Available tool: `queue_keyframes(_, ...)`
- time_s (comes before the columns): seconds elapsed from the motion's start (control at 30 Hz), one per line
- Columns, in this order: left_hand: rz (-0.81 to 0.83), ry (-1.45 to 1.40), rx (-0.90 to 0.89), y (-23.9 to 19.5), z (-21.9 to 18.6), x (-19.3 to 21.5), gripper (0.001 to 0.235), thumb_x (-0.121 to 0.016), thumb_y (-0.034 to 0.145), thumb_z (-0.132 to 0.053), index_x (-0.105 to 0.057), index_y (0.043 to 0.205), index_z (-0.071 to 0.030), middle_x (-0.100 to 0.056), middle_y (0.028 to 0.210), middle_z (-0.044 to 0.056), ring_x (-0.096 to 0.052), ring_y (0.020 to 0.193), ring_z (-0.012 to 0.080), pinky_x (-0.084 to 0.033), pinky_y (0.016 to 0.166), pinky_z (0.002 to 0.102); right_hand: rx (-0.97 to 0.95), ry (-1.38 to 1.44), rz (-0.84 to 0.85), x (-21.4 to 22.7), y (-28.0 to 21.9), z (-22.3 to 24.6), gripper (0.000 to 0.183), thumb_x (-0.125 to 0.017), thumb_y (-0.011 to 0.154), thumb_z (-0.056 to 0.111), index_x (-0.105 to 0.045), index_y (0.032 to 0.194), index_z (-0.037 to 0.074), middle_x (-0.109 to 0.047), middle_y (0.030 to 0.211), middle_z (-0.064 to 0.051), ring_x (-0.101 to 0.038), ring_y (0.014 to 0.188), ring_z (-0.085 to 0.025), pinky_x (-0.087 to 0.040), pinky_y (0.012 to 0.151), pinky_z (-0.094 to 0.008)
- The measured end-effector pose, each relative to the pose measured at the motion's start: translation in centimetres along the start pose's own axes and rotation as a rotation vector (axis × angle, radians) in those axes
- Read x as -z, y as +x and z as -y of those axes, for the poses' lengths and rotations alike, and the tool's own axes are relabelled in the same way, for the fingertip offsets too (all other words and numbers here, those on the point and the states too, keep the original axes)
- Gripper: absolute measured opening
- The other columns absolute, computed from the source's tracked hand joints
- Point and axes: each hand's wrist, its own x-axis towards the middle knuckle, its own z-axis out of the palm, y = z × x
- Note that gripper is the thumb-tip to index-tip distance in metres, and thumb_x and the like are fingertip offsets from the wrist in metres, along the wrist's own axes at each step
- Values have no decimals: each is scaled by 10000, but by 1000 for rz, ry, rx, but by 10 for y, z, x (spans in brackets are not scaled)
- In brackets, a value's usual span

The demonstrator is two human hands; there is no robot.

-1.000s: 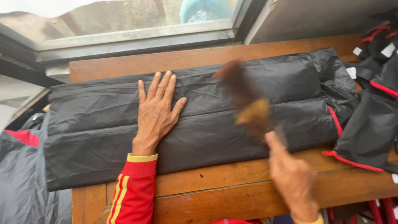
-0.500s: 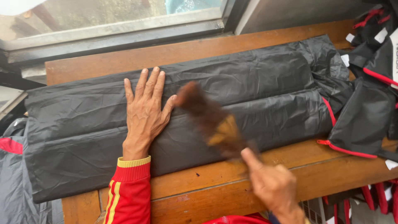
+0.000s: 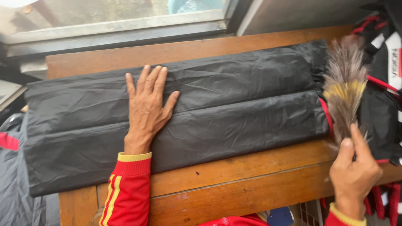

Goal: The person cleans a small black bag with red trim and a larger black bag using a feather duster. They brush the exterior surfaces of the bags on a wooden table, turning them over to clean different sides.

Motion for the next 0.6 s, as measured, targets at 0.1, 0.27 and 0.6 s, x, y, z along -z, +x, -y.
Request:
queue_keyframes(0.1, -34, -47, 3, 2, 1, 1, 516, -632, 936, -299, -495, 1360, -38, -546, 1315, 116, -453, 1302, 341, -197, 1110, 617, 69, 33, 22, -7, -19, 44, 307, -556, 1085, 34, -676, 1342, -81, -688, 1255, -214, -675, 977, -370, -507, 822, -428)
queue_keyframes(0.27, -39, -70, 1, 2, 0, 0, 505, -629, 942, -278, -472, 1363, -48, -537, 1263, 101, -462, 1294, 334, -210, 1103, 639, 494, 310, 122, -27, -47, 91, 292, -589, 883, 40, -648, 1168, 25, -714, 828, 46, -387, 431, -134, -337, 503, -338)
queue_keyframes(0.6, -190, -24, -112, 11, -7, 21, 278, -622, 872, 17, -599, 1141, -51, -497, 893, 88, -521, 886, 261, -189, 1131, 606, -4, 189, -77, 11, -12, 51, 251, -583, 1119, -106, -690, 1327, -196, -676, 1227, -292, -655, 1129, -361, -492, 992, -404)
